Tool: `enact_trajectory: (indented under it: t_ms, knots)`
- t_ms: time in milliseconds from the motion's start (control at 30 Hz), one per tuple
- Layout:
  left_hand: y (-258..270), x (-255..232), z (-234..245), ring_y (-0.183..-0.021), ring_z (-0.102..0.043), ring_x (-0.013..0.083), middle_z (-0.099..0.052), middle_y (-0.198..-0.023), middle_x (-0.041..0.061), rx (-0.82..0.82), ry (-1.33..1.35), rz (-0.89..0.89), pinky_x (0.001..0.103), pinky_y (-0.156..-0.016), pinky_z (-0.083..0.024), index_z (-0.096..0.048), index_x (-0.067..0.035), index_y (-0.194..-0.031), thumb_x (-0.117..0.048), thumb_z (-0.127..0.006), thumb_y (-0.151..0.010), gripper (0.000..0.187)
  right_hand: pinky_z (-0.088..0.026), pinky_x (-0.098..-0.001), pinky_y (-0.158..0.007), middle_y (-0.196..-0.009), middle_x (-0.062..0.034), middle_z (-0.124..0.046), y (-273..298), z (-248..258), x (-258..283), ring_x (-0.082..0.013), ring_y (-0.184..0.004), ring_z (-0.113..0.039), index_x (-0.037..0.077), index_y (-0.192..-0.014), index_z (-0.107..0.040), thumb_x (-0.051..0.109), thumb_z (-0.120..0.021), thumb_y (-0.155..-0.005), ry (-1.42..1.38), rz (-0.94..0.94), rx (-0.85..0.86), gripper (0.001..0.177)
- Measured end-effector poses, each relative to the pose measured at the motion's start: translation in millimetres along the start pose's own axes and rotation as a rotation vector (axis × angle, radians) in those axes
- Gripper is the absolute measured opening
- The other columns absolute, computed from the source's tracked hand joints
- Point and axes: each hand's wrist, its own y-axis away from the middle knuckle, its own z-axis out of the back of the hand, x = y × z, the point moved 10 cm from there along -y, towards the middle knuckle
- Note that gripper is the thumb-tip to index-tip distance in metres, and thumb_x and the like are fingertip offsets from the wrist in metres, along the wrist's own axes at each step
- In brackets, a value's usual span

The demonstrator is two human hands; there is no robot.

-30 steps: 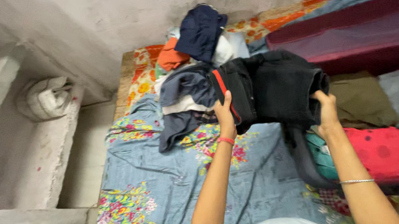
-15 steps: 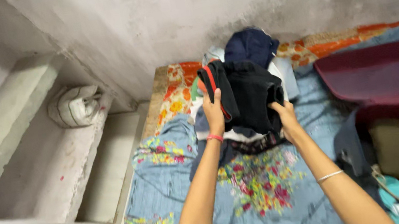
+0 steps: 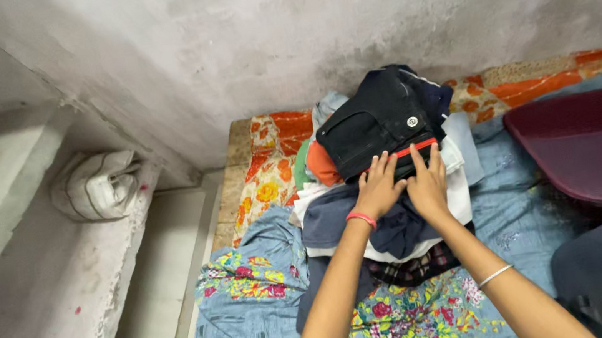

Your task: The person unpacks a maroon suitcase placed on a bed, removing various folded clothes one by one. They place the items, including jeans, shirts, and shorts, onto a pile on the bed next to the suitcase.

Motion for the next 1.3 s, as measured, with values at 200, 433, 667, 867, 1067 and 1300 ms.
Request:
enact_trajectory:
  t_ms: [200,433,667,867,1067,1300]
  knots:
    - [22.5,-10.7,-6.4,-0.158,-0.015,0.0335,-0.019,-0.170,0.014,-0.055,-0.047,-0.009,0.062,-0.121,-0.019,-0.035,-0.013,-0.158,-0.032,-0.067,-0.091,0.076,-0.033,-0.0537,-0.114,-0.170,-0.0222,-0.013,21.2,10.5,10.2,-0.0441,-0.155,-0.020,0.021,-0.154,-0.047,0.002,-0.066,-0.081,0.090,-0.011,0.085,0.078]
    - [39.9,-57.4,-2.3,-0.158,-0.022,0.0312,-0.026,-0.170,0.016,-0.140,0.049,-0.069,0.058,-0.123,-0.020,-0.035,-0.011,-0.160,-0.018,-0.056,-0.096,0.068,-0.028,-0.0500,-0.121,-0.166,-0.0281,-0.022,36.1,43.0,17.8,-0.0473,-0.150,-0.027,0.013,-0.154,-0.048,0.003,-0.062,-0.083,-0.107,0.116,-0.021,0.073]
    - [70.4,-125.6,-11.4,-0.159,-0.023,0.0325,-0.029,-0.168,0.017,-0.166,0.099,-0.171,0.054,-0.124,-0.020,-0.032,-0.006,-0.159,-0.013,-0.055,-0.092,0.072,-0.027,-0.0500,-0.121,-0.163,-0.0292,-0.031,71.8,86.0,-12.4,-0.0477,-0.147,-0.032,0.008,-0.153,-0.046,0.010,-0.062,-0.091,-0.116,0.117,-0.067,0.064]
    - [106.1,-195.0,-36.6,-0.157,-0.026,0.0333,-0.030,-0.168,0.016,-0.129,0.169,-0.201,0.054,-0.124,-0.023,-0.033,-0.008,-0.159,-0.010,-0.054,-0.090,0.072,-0.029,-0.0509,-0.119,-0.160,-0.0299,-0.033,121.7,144.9,-51.9,-0.0473,-0.145,-0.033,0.007,-0.153,-0.047,0.013,-0.066,-0.091,-0.073,0.064,-0.120,0.066]
    - [155.3,-265.6,-72.6,-0.156,-0.028,0.0357,-0.032,-0.167,0.019,-0.117,0.329,-0.270,0.051,-0.123,-0.026,-0.035,-0.007,-0.158,-0.011,-0.053,-0.095,0.066,-0.030,-0.0504,-0.118,-0.159,-0.0270,-0.036,193.9,204.0,-92.3,-0.0455,-0.145,-0.035,0.009,-0.151,-0.050,0.014,-0.067,-0.092,-0.084,-0.035,-0.187,0.062]
    - [210.7,-329.5,-124.5,-0.156,-0.029,0.0338,-0.034,-0.166,0.017,-0.024,0.422,-0.287,0.047,-0.124,-0.025,-0.036,-0.006,-0.157,-0.007,-0.051,-0.093,0.066,-0.035,-0.0474,-0.117,-0.155,-0.0237,-0.044,266.8,260.2,-142.1,-0.0423,-0.141,-0.043,0.011,-0.146,-0.056,0.014,-0.066,-0.091,-0.078,-0.113,-0.230,0.056]
